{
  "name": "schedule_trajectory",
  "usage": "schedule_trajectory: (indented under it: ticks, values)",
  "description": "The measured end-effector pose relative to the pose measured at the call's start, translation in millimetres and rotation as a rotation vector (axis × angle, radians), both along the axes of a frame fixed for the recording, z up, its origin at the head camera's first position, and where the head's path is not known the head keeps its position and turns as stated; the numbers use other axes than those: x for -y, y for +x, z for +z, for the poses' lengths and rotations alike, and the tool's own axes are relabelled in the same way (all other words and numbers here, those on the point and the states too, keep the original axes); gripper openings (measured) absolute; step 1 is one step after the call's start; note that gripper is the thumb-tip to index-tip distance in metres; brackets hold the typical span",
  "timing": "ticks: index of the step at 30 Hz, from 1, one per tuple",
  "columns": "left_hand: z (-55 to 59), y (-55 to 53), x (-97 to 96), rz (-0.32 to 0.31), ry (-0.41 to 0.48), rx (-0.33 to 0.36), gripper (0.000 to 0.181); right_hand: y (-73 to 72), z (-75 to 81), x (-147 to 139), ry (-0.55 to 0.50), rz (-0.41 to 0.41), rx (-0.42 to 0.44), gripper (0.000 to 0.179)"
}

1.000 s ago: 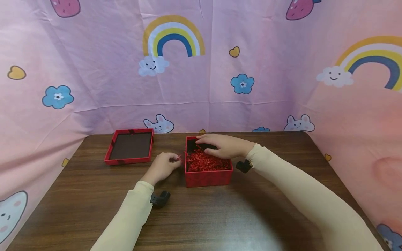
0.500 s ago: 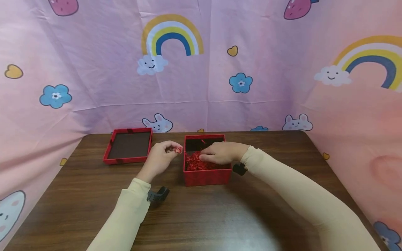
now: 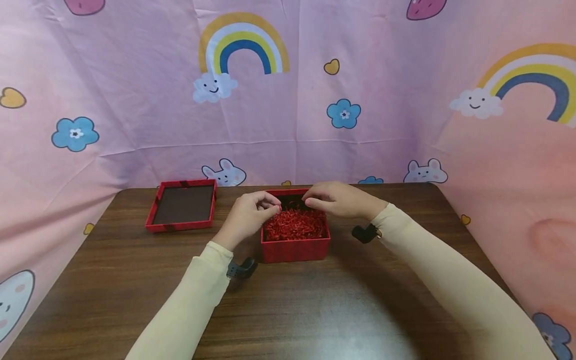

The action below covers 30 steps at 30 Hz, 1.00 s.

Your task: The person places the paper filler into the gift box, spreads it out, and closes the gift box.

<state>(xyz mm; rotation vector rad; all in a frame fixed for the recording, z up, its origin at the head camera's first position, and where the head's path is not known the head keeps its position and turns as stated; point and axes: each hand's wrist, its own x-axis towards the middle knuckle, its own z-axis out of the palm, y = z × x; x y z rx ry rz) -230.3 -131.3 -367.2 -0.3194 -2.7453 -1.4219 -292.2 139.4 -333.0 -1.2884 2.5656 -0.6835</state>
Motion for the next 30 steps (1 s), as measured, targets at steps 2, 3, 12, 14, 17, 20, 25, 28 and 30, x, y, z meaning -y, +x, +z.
schedule_trajectory:
  ticks: [2,3,12,14,17,20,25,28,30]
  values:
    - [-0.3,-1.1,-0.7,-0.032,-0.038,0.011,0.018,0.7,-1.8,-4,0.004,-0.013,-0.013,0.041]
    - [-0.2,-1.0,0.0,-0.046,-0.053,0.014,0.021,1.2,-2.9,-6,-0.003,-0.022,-0.014,0.04]
    - [-1.7,0.0,19.3,-0.033,0.055,-0.018,0.029,0.8,-23.1,-25,-0.419,-0.228,0.19,0.026]
    - [-4.7,0.0,21.7,-0.008,0.103,-0.001,0.03,1.0,-28.9,-30,-0.49,-0.276,0.225,0.027]
    - [-11.0,0.3,21.0,0.021,0.152,0.011,0.027,3.5,-39.3,-36,-0.506,-0.326,0.261,0.028]
    - [-15.3,2.9,16.5,0.004,0.1,-0.047,0.025,7.7,-48.8,-40,-0.475,-0.346,0.286,0.028]
    - [-15.4,4.5,12.2,-0.058,0.001,-0.15,0.032,9.0,-57.0,-42,-0.455,-0.344,0.286,0.025]
    - [-18.8,1.9,16.6,-0.062,0.15,-0.042,0.047,10.1,-58.3,-41,-0.483,-0.33,0.325,0.028]
    - [-22.8,0.7,20.7,-0.05,0.308,0.07,0.056,11.2,-59.4,-41,-0.534,-0.321,0.412,0.034]
